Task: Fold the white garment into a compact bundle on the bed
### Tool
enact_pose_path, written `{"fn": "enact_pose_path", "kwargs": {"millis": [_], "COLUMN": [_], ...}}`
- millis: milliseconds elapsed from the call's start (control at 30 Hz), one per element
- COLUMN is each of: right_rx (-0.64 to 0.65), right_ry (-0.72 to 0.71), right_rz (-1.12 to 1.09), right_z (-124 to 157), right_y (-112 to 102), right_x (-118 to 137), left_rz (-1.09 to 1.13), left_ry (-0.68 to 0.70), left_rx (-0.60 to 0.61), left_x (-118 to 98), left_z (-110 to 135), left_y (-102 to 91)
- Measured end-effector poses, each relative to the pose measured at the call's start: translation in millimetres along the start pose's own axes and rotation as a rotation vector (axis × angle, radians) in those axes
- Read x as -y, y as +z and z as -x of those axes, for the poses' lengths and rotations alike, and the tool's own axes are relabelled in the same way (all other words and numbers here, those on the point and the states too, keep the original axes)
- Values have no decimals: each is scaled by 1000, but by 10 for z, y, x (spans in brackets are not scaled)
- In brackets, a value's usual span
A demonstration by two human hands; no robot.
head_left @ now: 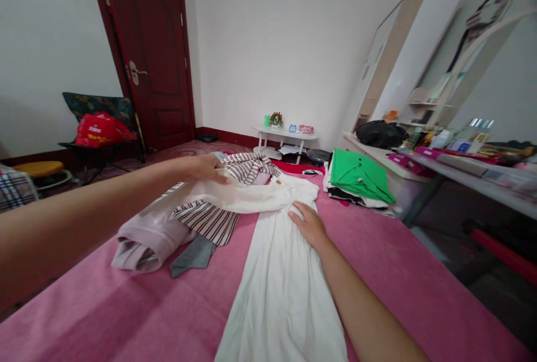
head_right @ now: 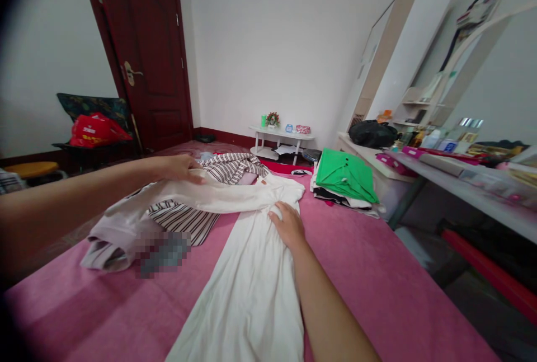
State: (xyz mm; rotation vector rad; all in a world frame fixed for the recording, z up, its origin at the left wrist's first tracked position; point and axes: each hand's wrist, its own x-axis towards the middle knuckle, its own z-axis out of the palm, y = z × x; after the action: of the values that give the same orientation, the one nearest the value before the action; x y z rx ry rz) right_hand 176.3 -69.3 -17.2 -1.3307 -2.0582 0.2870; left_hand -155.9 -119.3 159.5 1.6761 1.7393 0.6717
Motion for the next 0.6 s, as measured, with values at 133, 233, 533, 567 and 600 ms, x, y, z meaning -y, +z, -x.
{"fn": "enact_pose_path", "kwargs": {"millis": [133, 233, 533, 567, 600], "right_rx": [-43, -170, -340, -360, -384], "right_ry": [116, 250, 278, 254, 230], "right_rz": [-208, -450, -629, -649, -670], "right_z": [-19, -40, -6, -12, -21], "right_y": [19, 9, -80, -68, -53], "right_x": [-39, -95, -137, -134, -133], "left_rz": [-198, -306, -112, -127, -157], "left_ry": [246, 481, 739, 753, 771], "left_rx": [-163, 42, 740, 542, 343], "left_x": [-423, -814, -871, -819, -756], "left_z": [280, 815, 966, 778, 582], "left_y": [125, 546, 1773, 1846, 1914]}}
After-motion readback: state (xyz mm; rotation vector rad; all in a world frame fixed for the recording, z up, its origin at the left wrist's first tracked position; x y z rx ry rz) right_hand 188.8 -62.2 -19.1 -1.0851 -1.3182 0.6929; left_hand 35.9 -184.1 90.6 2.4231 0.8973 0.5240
